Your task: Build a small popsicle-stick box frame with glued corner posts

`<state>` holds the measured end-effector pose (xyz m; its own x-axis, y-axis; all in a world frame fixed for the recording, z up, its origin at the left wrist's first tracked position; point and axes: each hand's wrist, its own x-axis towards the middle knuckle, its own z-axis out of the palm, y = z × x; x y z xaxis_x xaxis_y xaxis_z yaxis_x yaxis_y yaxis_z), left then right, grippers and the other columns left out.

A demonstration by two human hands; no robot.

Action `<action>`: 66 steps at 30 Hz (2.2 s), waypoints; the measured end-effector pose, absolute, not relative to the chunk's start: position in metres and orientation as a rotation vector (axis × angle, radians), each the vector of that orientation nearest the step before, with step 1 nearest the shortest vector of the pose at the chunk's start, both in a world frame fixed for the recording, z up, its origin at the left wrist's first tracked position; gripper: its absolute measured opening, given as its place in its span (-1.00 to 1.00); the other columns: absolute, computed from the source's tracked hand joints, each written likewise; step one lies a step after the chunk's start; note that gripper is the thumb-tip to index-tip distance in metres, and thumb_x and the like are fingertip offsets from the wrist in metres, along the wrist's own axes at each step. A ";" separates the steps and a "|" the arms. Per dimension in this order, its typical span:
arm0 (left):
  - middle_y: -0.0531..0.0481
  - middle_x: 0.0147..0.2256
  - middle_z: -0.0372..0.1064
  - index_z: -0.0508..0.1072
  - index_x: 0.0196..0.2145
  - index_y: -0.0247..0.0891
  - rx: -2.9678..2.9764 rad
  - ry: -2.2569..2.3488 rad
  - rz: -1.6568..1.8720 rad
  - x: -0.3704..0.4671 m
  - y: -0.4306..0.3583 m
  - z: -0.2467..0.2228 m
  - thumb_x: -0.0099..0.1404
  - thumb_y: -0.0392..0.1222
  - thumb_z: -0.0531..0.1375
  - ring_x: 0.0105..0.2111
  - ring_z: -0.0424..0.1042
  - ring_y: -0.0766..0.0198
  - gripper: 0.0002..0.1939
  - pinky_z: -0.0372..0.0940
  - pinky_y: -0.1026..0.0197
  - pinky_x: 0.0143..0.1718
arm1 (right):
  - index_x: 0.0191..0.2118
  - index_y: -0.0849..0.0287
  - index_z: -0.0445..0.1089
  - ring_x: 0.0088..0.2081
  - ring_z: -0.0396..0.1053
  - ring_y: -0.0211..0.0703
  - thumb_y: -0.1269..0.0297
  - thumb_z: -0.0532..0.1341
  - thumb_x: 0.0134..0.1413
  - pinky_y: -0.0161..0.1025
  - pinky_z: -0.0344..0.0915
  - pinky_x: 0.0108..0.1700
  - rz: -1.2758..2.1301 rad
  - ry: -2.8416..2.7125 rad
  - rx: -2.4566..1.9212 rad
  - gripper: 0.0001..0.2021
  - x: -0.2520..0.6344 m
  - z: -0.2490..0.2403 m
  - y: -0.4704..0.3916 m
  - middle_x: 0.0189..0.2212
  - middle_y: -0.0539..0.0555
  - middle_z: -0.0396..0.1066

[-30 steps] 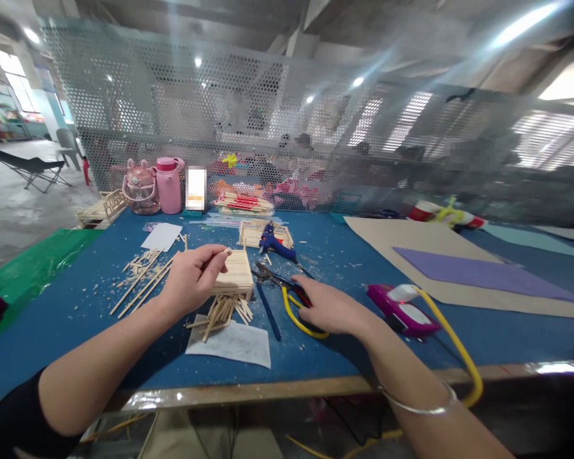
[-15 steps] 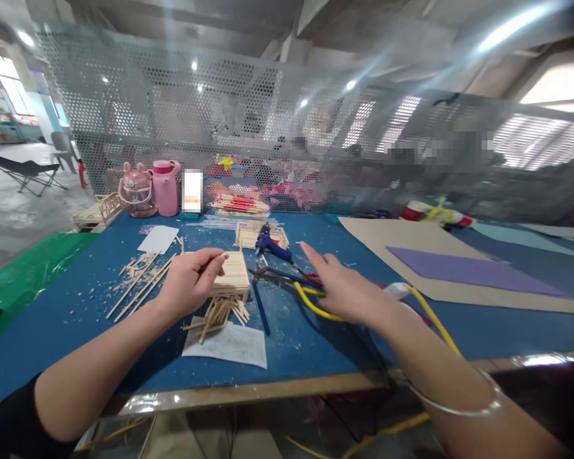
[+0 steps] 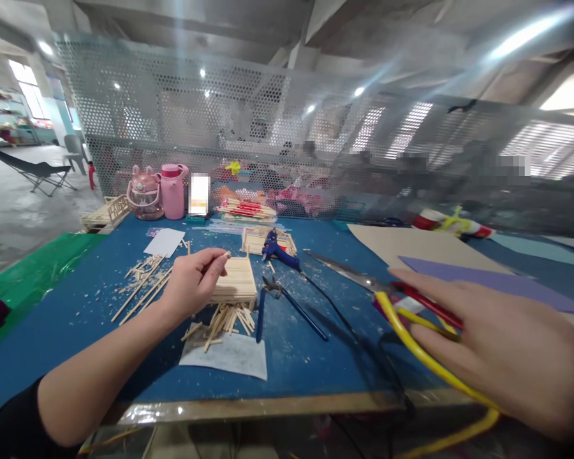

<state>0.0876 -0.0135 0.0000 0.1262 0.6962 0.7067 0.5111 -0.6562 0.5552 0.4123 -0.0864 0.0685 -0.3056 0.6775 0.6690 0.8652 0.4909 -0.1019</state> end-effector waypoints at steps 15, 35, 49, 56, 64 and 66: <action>0.05 -0.54 0.45 0.43 -0.27 -0.28 2.220 1.312 1.510 0.088 -0.013 -0.007 0.29 -0.15 0.03 -0.56 0.37 0.38 -0.77 0.24 0.36 -0.47 | -0.06 0.10 0.26 -0.38 0.26 -0.26 0.47 0.10 -0.13 -0.29 0.25 -0.31 0.265 -1.819 -0.841 -0.58 0.277 0.012 0.011 -0.35 0.00 0.31; 0.00 -0.49 0.49 0.43 -0.29 -0.29 2.221 1.227 1.606 0.089 -0.018 -0.007 0.27 -0.22 0.04 -0.50 0.44 0.33 -0.81 0.26 0.35 -0.46 | -0.07 0.15 0.20 -0.23 0.26 -0.08 0.06 0.22 -0.07 -0.16 0.23 -0.19 0.180 -2.189 -0.978 -0.56 0.267 0.000 -0.011 -0.25 0.12 0.28; -0.01 -0.45 0.52 0.47 -0.35 -0.28 2.264 1.184 1.546 0.088 -0.020 -0.004 0.28 -0.21 0.03 -0.43 0.47 0.30 -0.77 0.29 0.34 -0.41 | -0.04 0.16 0.21 -0.19 0.27 -0.07 0.04 0.22 -0.06 -0.15 0.23 -0.14 0.196 -2.209 -0.938 -0.53 0.270 0.000 -0.008 -0.23 0.14 0.28; 0.00 -0.45 0.52 0.47 -0.31 -0.28 2.248 1.179 1.565 0.088 -0.019 -0.006 0.27 -0.21 0.04 -0.45 0.47 0.31 -0.78 0.31 0.34 -0.39 | -0.03 0.14 0.21 -0.18 0.25 -0.04 0.00 0.21 -0.06 -0.12 0.23 -0.16 0.216 -2.245 -0.962 -0.51 0.268 0.001 -0.010 -0.22 0.14 0.27; 0.01 -0.49 0.51 0.50 -0.40 -0.26 2.272 1.212 1.543 0.090 -0.021 -0.005 0.27 -0.19 0.04 -0.49 0.45 0.31 -0.75 0.25 0.36 -0.47 | -0.01 0.15 0.24 -0.23 0.29 -0.09 -0.02 0.15 0.01 -0.17 0.24 -0.19 0.171 -2.221 -0.899 -0.53 0.268 -0.004 -0.008 -0.26 0.13 0.32; 0.01 -0.50 0.50 0.49 -0.42 -0.26 2.276 1.213 1.548 0.090 -0.022 -0.004 0.27 -0.19 0.03 -0.51 0.44 0.32 -0.74 0.24 0.36 -0.48 | -0.01 0.12 0.25 -0.23 0.31 -0.09 -0.02 0.14 0.02 -0.18 0.24 -0.19 0.166 -2.221 -0.898 -0.54 0.269 -0.005 -0.008 -0.25 0.12 0.36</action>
